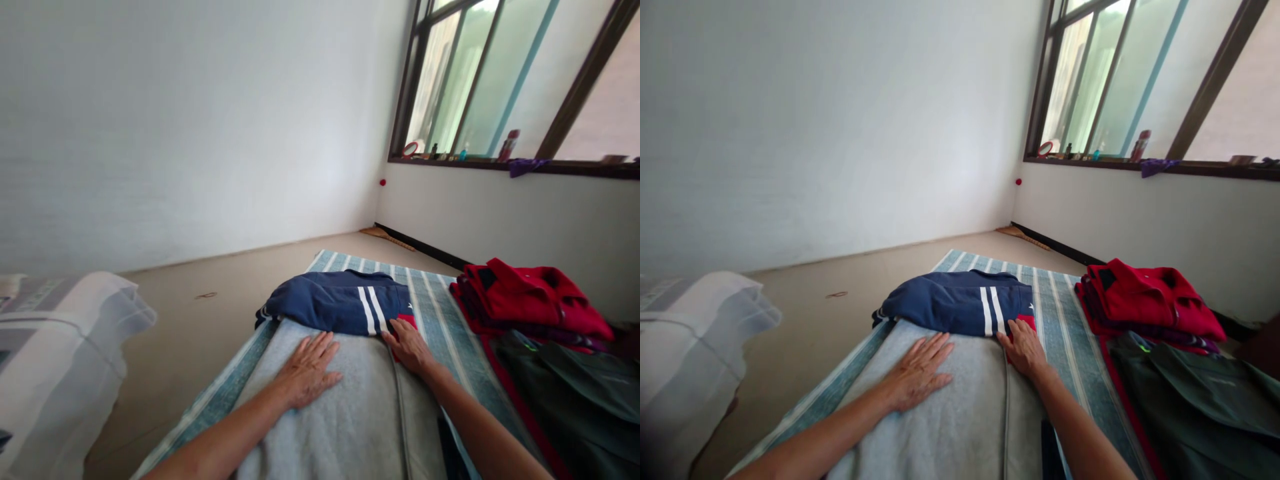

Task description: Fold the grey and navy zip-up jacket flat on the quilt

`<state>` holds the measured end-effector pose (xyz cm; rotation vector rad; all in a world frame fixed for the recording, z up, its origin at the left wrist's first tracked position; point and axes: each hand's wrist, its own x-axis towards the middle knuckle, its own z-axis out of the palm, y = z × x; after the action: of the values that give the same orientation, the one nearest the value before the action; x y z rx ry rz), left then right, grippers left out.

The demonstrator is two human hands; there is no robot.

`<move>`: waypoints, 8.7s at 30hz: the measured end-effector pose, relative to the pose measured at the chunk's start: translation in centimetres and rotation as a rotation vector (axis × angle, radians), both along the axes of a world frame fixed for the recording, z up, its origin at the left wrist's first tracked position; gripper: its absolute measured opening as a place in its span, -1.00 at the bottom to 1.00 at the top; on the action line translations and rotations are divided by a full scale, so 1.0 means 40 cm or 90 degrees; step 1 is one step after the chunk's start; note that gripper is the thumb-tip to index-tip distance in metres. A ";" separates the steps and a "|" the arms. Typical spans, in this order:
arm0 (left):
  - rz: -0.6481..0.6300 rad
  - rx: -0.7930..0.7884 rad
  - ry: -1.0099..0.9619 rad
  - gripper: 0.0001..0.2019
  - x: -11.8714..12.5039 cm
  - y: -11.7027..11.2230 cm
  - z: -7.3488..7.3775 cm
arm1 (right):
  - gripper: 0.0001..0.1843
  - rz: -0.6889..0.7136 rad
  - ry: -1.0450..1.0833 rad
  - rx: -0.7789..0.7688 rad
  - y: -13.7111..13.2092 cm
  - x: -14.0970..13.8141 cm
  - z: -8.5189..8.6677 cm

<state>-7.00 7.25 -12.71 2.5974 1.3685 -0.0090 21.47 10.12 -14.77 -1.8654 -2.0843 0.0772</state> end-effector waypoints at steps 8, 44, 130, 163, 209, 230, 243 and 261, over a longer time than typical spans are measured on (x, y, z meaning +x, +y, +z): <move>-0.007 0.005 -0.018 -0.32 0.008 -0.001 -0.014 | -0.40 0.076 0.004 -0.009 -0.216 -0.083 0.050; 0.017 -0.006 -0.009 -0.31 0.019 -0.106 0.024 | -0.46 0.126 -0.025 -0.087 -0.413 -0.138 0.012; -0.146 -0.063 0.025 -0.34 0.050 -0.380 0.026 | -0.58 0.281 0.111 0.049 -0.689 -0.006 0.049; -0.146 -0.027 0.031 -0.36 0.036 -0.374 0.015 | -0.42 0.151 -0.089 -0.013 -0.679 -0.098 0.040; 0.746 -0.427 -1.160 -0.74 -0.231 0.077 0.106 | -0.52 0.154 -0.132 0.176 -0.396 -0.074 0.041; 0.845 -0.276 -1.295 -0.87 -0.194 0.208 0.115 | -0.29 0.058 -0.056 -0.133 -0.072 -0.100 0.018; 0.859 -0.333 -1.191 -0.84 -0.192 0.247 0.149 | -0.30 0.056 -0.032 -0.121 -0.072 -0.105 0.021; 0.129 -0.326 -1.092 -0.66 0.108 0.111 0.397 | -0.54 0.066 0.273 -0.088 -0.044 -0.083 0.021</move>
<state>-2.68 11.71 3.16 1.1215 0.6667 1.2963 18.14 8.36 -13.95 -1.6330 -1.9068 0.6045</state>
